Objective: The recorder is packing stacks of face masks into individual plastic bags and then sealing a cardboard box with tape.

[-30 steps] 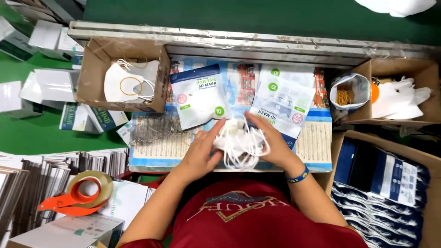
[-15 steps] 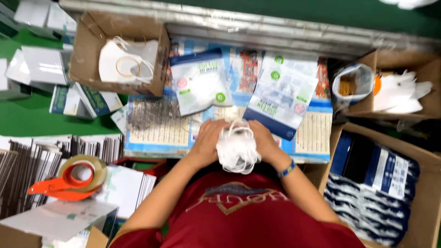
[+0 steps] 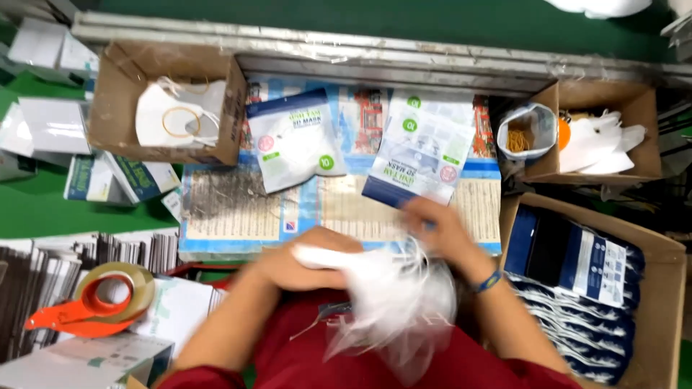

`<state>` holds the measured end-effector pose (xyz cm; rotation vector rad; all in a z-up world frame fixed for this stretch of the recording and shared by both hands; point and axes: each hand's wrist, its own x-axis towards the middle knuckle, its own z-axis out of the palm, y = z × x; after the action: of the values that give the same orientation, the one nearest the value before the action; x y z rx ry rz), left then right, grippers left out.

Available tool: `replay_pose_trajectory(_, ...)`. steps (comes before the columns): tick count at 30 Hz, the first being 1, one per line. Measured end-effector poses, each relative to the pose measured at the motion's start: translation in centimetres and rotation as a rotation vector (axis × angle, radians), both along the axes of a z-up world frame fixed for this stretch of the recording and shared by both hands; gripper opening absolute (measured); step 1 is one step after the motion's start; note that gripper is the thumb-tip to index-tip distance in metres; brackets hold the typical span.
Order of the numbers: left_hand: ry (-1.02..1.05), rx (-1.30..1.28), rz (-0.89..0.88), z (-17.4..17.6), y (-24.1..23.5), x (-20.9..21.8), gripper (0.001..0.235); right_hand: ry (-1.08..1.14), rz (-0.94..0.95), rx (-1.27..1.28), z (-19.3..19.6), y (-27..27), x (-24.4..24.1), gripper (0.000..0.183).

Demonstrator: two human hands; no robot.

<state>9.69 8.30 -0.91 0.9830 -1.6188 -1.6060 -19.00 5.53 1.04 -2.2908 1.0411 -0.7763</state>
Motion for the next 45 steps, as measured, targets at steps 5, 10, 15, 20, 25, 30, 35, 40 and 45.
replay_pose_trajectory(5,-0.777,-0.033,-0.381,1.9,-6.2,1.8,0.052,0.468,-0.161,-0.172,-1.0,-2.2,-2.2,0.021)
replay_pose_trajectory(10,-0.487,-0.326,-0.513,-5.7,-6.8,-7.6,0.104,0.556,-0.167,-0.201,-4.4,-3.9,-3.1,0.021)
replay_pose_trajectory(15,-0.745,-0.563,-0.472,-15.6,-8.4,-12.8,0.134,0.524,-0.410,-0.091,-2.0,-6.0,-0.5,0.017)
replay_pose_trajectory(20,-0.703,-0.594,-0.506,-14.5,-7.4,-13.2,0.132,0.190,-0.263,-0.301,1.4,-4.7,1.5,0.023)
replay_pose_trajectory(25,-0.191,-0.342,-0.458,-4.5,-5.9,-6.6,0.082,0.014,-0.449,-0.140,2.5,-3.8,0.2,0.027)
replay_pose_trajectory(30,0.099,0.121,-0.500,-1.1,-7.4,-2.7,0.040,-0.030,-0.349,0.208,3.7,-2.6,-1.1,0.031)
replay_pose_trajectory(35,-0.106,-0.020,-0.148,1.4,-7.5,-2.4,0.042,0.017,-0.482,0.312,8.3,0.1,1.3,0.034)
replay_pose_trajectory(40,-0.362,-0.045,0.051,4.3,-4.7,-3.2,0.037,0.001,-0.415,-0.023,3.6,1.7,2.8,0.042)
replay_pose_trajectory(45,-0.397,-0.072,0.258,-2.0,-4.1,-3.9,0.031,0.013,-0.244,-0.121,2.3,3.5,6.0,0.063)
